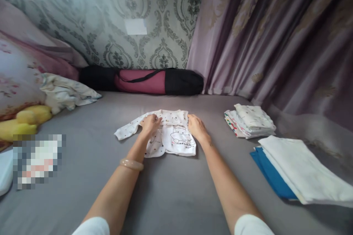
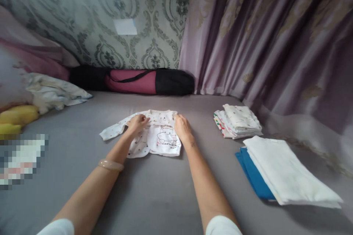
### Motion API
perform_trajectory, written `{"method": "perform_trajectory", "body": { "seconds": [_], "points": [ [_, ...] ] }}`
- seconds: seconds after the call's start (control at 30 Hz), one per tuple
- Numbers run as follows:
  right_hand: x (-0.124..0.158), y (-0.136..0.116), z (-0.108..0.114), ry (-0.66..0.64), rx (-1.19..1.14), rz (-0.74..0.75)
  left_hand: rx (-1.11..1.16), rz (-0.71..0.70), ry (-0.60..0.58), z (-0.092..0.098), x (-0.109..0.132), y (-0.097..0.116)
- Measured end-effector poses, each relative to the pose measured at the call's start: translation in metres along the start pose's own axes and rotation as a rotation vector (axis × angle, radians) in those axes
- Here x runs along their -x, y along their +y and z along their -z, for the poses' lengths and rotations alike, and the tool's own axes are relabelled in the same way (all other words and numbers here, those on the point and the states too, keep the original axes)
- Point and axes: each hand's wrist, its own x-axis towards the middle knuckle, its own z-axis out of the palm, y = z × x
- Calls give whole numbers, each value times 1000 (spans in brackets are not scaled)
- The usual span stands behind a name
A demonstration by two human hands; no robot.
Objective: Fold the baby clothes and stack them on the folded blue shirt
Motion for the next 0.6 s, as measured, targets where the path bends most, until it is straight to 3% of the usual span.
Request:
{"method": "perform_trajectory", "body": {
  "seconds": [0.2,0.4,0.6],
  "points": [
    [-21,-16,-29,-109,87,73,-20,-10,95,-16,7,-3],
    [-29,-27,-50,-158,122,-73,163,-55,116,-17,8,-7],
    [-24,-28,-57,-148,177,-159,216,-193,151,-14,9,-3]
  ]
}}
